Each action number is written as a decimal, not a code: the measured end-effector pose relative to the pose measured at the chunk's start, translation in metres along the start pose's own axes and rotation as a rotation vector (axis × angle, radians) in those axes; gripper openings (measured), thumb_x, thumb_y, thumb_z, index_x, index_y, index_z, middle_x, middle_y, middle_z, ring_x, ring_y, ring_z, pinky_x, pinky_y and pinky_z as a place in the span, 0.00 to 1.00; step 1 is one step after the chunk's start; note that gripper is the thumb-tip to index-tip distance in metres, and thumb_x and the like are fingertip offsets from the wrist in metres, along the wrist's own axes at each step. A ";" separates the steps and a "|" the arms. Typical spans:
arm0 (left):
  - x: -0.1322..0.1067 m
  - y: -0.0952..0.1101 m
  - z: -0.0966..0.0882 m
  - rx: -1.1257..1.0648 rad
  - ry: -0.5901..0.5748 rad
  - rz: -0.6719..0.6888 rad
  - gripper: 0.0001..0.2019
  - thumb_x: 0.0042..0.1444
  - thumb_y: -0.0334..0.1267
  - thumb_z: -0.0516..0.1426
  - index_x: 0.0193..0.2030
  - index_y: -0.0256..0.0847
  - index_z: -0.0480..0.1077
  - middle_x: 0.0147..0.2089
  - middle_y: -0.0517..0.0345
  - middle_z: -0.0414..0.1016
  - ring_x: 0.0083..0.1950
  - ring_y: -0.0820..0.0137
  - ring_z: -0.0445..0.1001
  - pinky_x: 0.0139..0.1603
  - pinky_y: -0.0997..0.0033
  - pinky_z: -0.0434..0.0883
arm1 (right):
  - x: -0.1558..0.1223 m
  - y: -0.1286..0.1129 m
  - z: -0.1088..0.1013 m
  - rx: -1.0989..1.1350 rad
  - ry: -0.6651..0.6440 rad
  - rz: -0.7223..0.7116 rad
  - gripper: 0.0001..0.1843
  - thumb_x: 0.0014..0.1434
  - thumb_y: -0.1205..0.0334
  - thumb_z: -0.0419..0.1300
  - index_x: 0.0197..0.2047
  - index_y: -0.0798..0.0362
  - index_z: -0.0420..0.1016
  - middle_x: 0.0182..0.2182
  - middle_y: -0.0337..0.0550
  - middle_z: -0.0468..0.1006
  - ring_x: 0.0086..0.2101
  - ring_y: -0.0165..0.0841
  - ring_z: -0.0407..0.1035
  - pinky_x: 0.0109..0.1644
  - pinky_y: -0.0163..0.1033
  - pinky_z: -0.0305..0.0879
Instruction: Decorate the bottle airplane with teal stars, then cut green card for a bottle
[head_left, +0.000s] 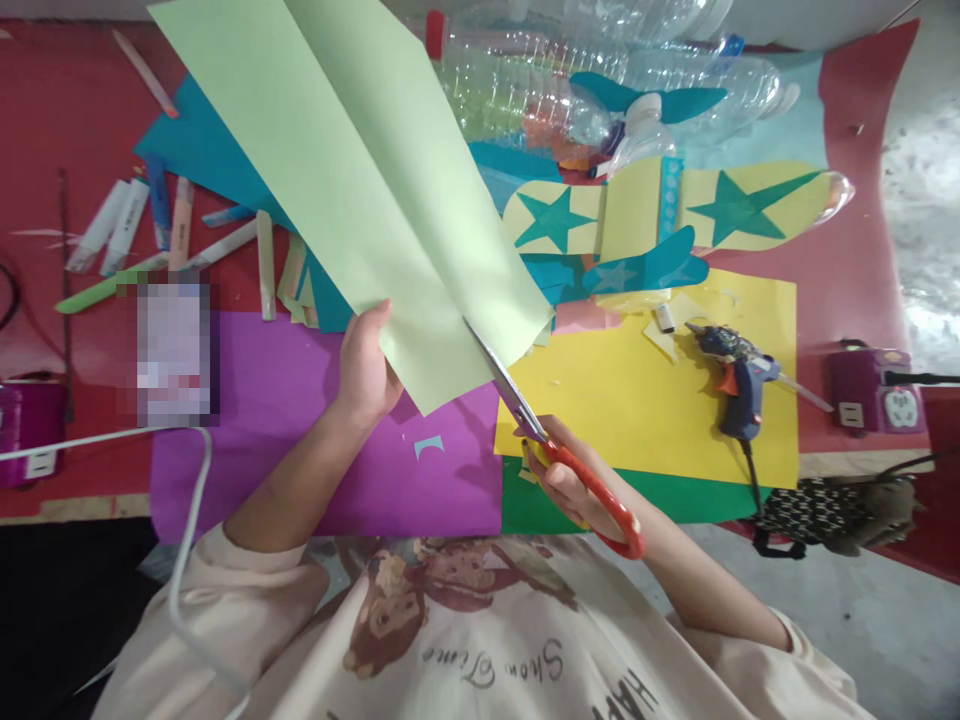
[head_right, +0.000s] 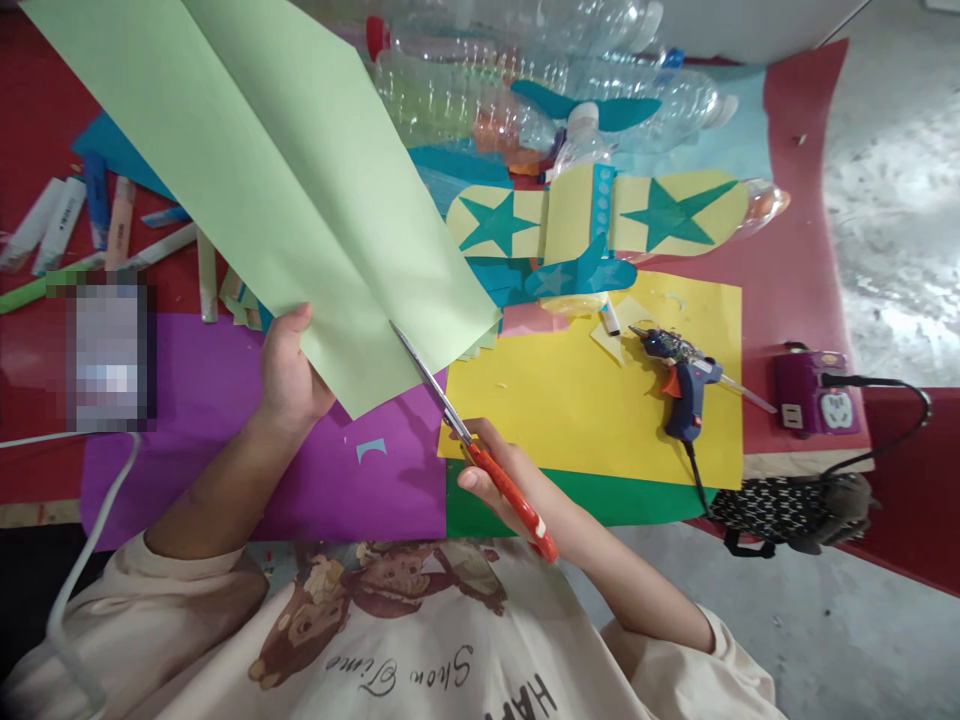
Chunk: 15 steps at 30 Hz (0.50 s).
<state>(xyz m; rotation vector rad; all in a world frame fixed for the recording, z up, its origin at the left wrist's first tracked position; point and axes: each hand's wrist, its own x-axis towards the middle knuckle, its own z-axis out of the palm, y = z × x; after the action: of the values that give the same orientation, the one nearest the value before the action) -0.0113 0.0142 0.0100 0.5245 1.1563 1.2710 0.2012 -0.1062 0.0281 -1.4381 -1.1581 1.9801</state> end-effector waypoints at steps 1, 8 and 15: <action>0.000 -0.001 0.000 0.000 -0.001 0.001 0.17 0.48 0.41 0.61 0.47 0.48 0.72 0.52 0.57 0.79 0.65 0.54 0.68 0.58 0.62 0.74 | -0.001 -0.001 0.000 -0.003 0.000 0.008 0.44 0.48 0.22 0.54 0.51 0.52 0.62 0.24 0.29 0.58 0.19 0.21 0.47 0.18 0.30 0.44; -0.005 0.000 0.004 -0.048 -0.032 -0.121 0.13 0.49 0.35 0.56 0.44 0.43 0.72 0.45 0.56 0.80 0.61 0.54 0.72 0.59 0.59 0.73 | -0.010 0.001 -0.016 -0.055 -0.051 0.001 0.37 0.52 0.23 0.52 0.43 0.50 0.61 0.23 0.29 0.57 0.18 0.21 0.46 0.17 0.30 0.43; 0.002 0.004 0.002 -0.113 -0.043 -0.263 0.12 0.49 0.33 0.56 0.41 0.38 0.73 0.39 0.53 0.80 0.57 0.54 0.75 0.58 0.56 0.74 | -0.015 0.001 -0.032 -0.134 -0.073 0.084 0.42 0.51 0.22 0.50 0.49 0.53 0.62 0.23 0.30 0.58 0.17 0.21 0.49 0.16 0.30 0.44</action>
<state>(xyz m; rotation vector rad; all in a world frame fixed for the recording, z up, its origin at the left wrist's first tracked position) -0.0114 0.0181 0.0140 0.3031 1.0722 1.0849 0.2360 -0.1061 0.0322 -1.5145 -1.3043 2.0617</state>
